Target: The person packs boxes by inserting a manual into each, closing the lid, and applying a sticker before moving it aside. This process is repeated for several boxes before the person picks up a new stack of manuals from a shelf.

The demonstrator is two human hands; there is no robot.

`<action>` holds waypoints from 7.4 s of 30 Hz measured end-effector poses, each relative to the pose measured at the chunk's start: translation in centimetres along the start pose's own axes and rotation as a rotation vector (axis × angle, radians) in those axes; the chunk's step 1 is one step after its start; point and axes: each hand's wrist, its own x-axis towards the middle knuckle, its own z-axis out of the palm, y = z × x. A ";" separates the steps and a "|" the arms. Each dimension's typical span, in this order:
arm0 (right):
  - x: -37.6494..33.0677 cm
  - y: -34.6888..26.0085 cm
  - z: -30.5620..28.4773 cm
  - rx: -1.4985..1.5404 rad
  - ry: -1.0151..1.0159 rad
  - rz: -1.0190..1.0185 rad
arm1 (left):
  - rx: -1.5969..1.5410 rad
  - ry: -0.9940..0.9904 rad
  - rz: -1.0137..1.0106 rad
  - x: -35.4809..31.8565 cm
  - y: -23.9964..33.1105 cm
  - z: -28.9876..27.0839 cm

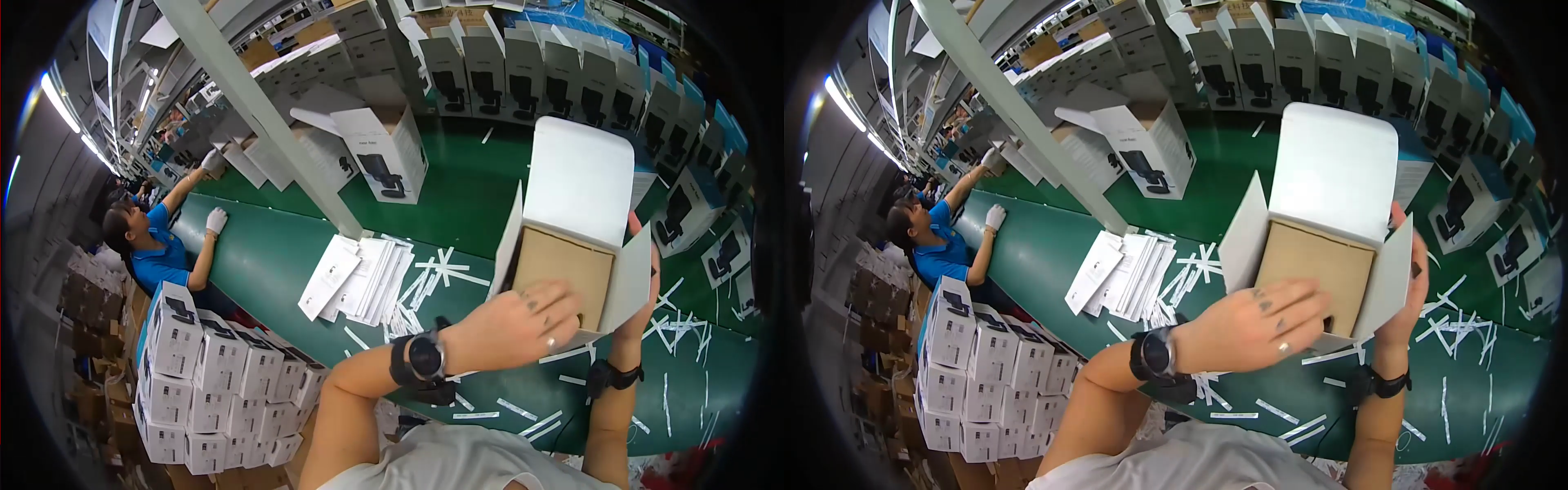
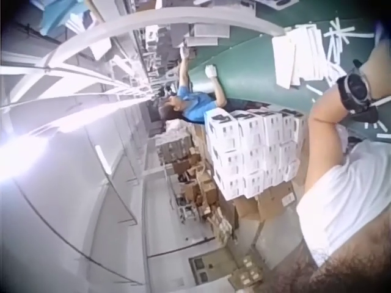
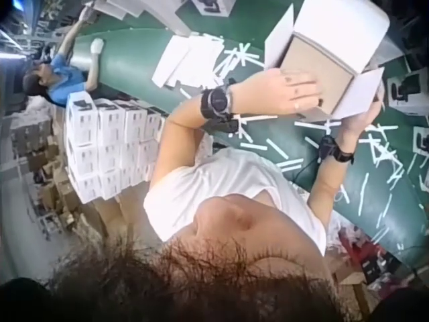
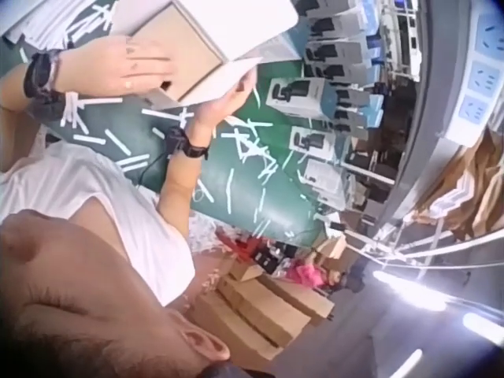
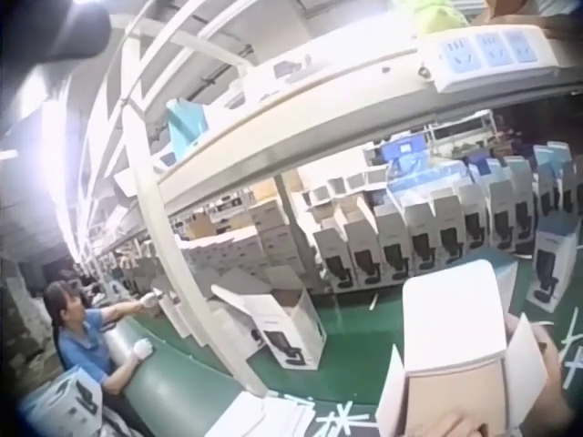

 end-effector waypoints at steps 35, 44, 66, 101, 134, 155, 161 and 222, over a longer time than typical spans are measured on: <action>-0.3 0.0 -1.7 -0.040 -0.190 0.359 | 0.157 1.371 -0.236 8.1 0.8 -9.0; 0.1 -2.6 -2.5 -0.325 -0.118 0.093 | 0.176 0.150 -0.524 1.4 -1.4 -6.6; 1.2 -10.6 -0.4 -1.296 -0.454 -0.064 | 0.132 -0.025 -0.275 0.8 3.1 1.7; 2.7 -8.3 10.4 -0.831 -0.823 0.029 | 0.113 -0.015 -0.105 -0.3 3.0 1.5; 6.5 -12.0 1.0 -0.281 -0.880 0.539 | -0.487 -0.164 -0.156 0.2 -1.0 -1.5; 1.3 -10.9 6.0 -0.778 -0.885 -0.426 | -0.941 0.212 -0.528 -1.7 -0.1 0.7; 1.9 -12.5 1.5 0.019 -0.547 -0.121 | -0.916 0.912 -0.269 -1.0 -0.9 4.6; -0.7 -4.9 -6.3 -0.325 0.092 0.021 | -0.022 0.327 -0.485 16.1 -12.8 19.5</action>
